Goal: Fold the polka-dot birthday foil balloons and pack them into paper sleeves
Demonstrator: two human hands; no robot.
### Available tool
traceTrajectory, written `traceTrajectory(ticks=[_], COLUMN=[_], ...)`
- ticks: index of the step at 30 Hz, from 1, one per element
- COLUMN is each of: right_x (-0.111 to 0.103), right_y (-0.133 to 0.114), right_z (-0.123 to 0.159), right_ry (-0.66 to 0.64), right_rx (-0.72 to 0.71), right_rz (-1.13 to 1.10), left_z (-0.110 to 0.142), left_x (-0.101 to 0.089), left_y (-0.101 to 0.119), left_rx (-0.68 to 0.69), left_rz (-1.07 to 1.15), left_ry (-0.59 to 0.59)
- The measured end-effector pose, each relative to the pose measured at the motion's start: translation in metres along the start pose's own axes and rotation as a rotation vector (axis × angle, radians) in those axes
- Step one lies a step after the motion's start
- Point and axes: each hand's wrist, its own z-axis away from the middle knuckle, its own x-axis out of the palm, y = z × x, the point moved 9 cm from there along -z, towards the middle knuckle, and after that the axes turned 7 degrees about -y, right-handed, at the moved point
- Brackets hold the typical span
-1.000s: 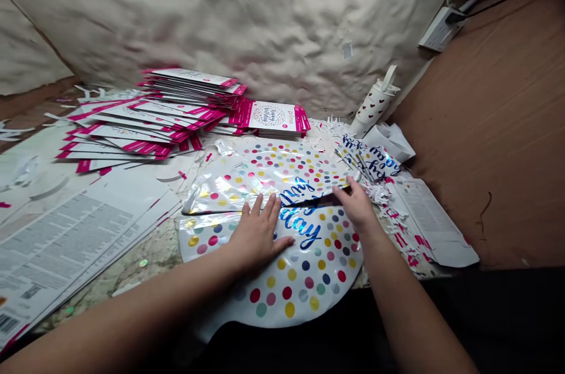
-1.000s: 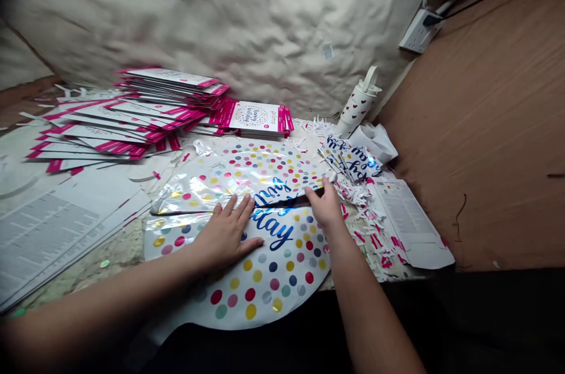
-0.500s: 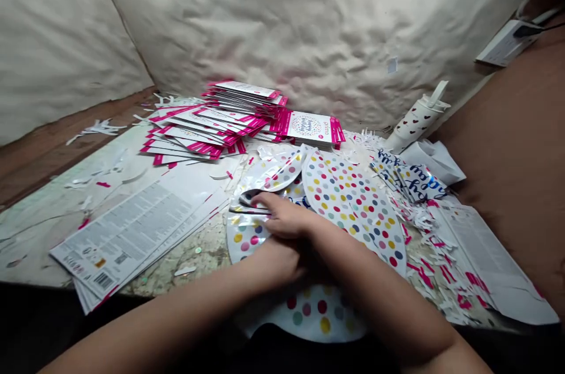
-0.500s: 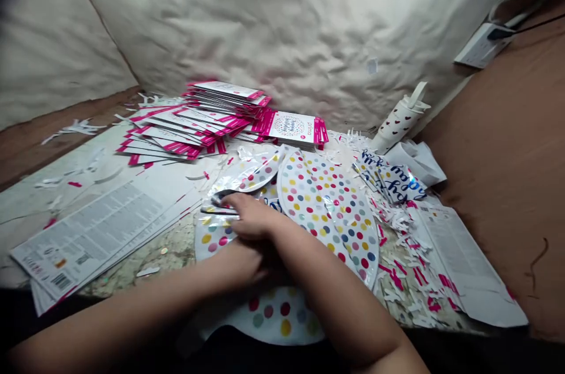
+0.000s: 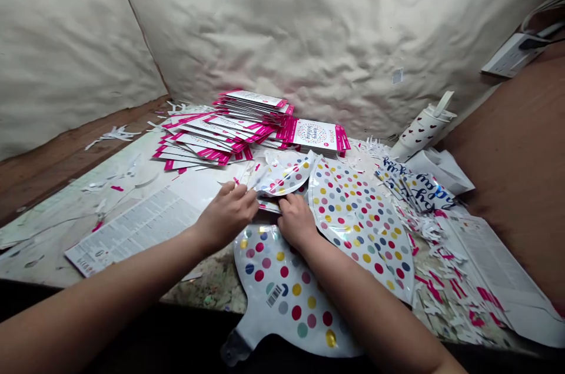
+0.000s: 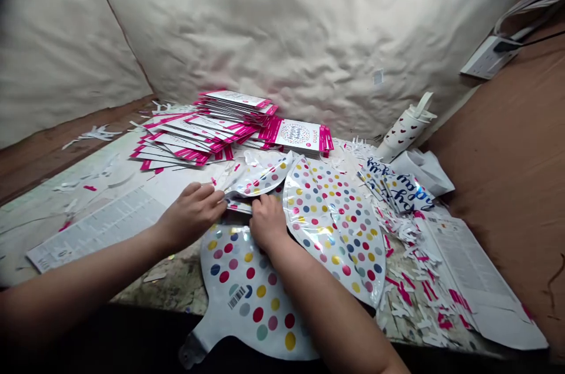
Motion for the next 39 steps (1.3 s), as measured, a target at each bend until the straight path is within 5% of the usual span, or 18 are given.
traceTrajectory(ticks=[3,5,8,11,14,15,17,20,23,26,31,34,39], right_x=[-0.015,-0.05,-0.146,-0.244,-0.294,-0.293,-0.27,-0.195,-0.109,-0.055,-0.039,-0.04,-0.041], right_y=[0.012,0.037,0.107,0.168,0.155,0.138,0.097,0.048,0.041,0.064,0.083,0.084,0.089], right_z=[-0.002,0.002,0.028,0.081,0.133,0.138,0.135,0.126,0.128,0.136,0.139,0.137,0.136], right_ry=[0.073,0.166,0.473,0.858,1.245,1.251,1.069,0.608,0.173,-0.063,-0.14,-0.146,-0.144], right_rx=[0.028,0.08,0.28,0.525,0.463,0.333,0.018,-0.313,-0.39,-0.34,-0.303,-0.294,-0.301], right_rz=[0.011,0.004,0.017,0.098,0.272,0.296,0.252,0.108,0.034,-0.043,-0.168,-0.191,-0.258], left_z=[0.001,0.0,0.001,0.005,0.003,0.002,0.001,0.003,0.008,-0.003,-0.07,-0.109,-0.138], left_x=[0.02,0.041,0.071,0.084,0.08,0.079,0.075,0.065,0.057,0.06,0.062,0.068,0.093], left_y=[0.038,0.043,0.018,0.005,0.002,0.001,-0.005,-0.029,-0.067,-0.087,-0.072,-0.066,-0.062], left_rx=[0.146,0.111,-0.161,-0.268,-0.285,-0.287,-0.285,-0.346,-0.487,-0.511,-0.281,-0.294,-0.362], left_rz=[0.137,0.243,0.325,0.369,0.393,0.403,0.447,0.59,0.691,0.745,0.874,0.967,0.954], left_ry=[-0.085,-0.171,-0.307,-0.419,-0.431,-0.43,-0.421,-0.328,-0.177,-0.111,-0.031,-0.026,-0.241])
